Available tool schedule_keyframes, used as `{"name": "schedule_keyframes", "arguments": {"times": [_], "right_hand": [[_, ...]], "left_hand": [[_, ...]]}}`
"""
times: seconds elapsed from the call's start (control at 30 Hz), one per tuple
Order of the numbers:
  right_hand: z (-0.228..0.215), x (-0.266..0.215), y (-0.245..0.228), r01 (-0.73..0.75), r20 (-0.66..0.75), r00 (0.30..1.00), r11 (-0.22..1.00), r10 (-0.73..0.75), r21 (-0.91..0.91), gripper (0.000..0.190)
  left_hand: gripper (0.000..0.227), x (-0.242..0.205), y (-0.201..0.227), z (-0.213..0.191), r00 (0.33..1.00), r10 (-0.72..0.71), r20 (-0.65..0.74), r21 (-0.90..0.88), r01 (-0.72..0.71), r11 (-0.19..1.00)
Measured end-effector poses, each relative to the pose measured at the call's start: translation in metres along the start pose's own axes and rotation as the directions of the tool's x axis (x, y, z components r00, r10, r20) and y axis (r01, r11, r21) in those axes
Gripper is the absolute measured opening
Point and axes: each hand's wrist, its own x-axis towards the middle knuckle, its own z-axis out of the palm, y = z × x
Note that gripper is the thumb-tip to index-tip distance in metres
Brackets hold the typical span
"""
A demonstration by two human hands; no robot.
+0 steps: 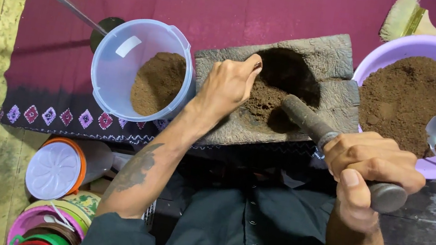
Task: Grinding a brown granular substance in a stone mortar using a wooden pestle and a metal spoon to ensure even consistency.
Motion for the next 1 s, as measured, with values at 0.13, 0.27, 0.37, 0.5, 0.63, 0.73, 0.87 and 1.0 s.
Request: {"name": "schedule_keyframes", "arguments": {"times": [0.13,0.27,0.37,0.5,0.63,0.73,0.87,1.0], "right_hand": [[-0.001,-0.001,0.001,-0.022,-0.03,0.999,1.0,0.022,-0.009,0.022],[-0.003,0.002,0.004,-0.033,-0.031,0.999,0.999,0.034,0.007,0.024],[-0.006,0.009,-0.005,-0.039,-0.025,0.999,0.998,0.037,-0.045,0.023],[-0.004,0.022,-0.02,-0.032,0.013,0.999,0.994,0.033,-0.107,0.021],[-0.006,0.028,-0.015,-0.011,0.105,0.994,0.996,0.02,-0.088,0.018],[0.003,0.022,-0.002,-0.01,0.164,0.986,0.997,0.023,-0.082,0.025],[0.016,0.001,0.057,-0.074,0.086,0.993,0.988,0.086,-0.134,0.031],[-0.004,-0.024,0.106,0.13,0.05,0.99,0.986,-0.135,0.106,0.032]], "left_hand": [[0.013,0.014,-0.019,0.046,0.965,-0.226,0.13,-0.136,0.243,0.96],[0.013,0.018,0.0,0.031,0.892,-0.312,0.327,-0.205,0.389,0.898],[0.013,0.006,0.014,0.012,0.936,-0.214,0.278,-0.275,0.291,0.916],[0.012,-0.027,0.028,-0.03,0.998,-0.006,0.057,-0.312,0.023,0.95],[0.022,-0.042,0.028,-0.045,0.997,-0.08,0.018,-0.257,0.082,0.963],[0.029,-0.045,0.015,-0.03,0.996,-0.088,-0.006,-0.267,0.083,0.96],[0.025,-0.041,0.004,-0.026,0.998,-0.049,-0.027,-0.256,0.041,0.966],[0.019,-0.044,-0.008,-0.015,0.998,-0.061,-0.004,-0.244,0.059,0.968]]}}
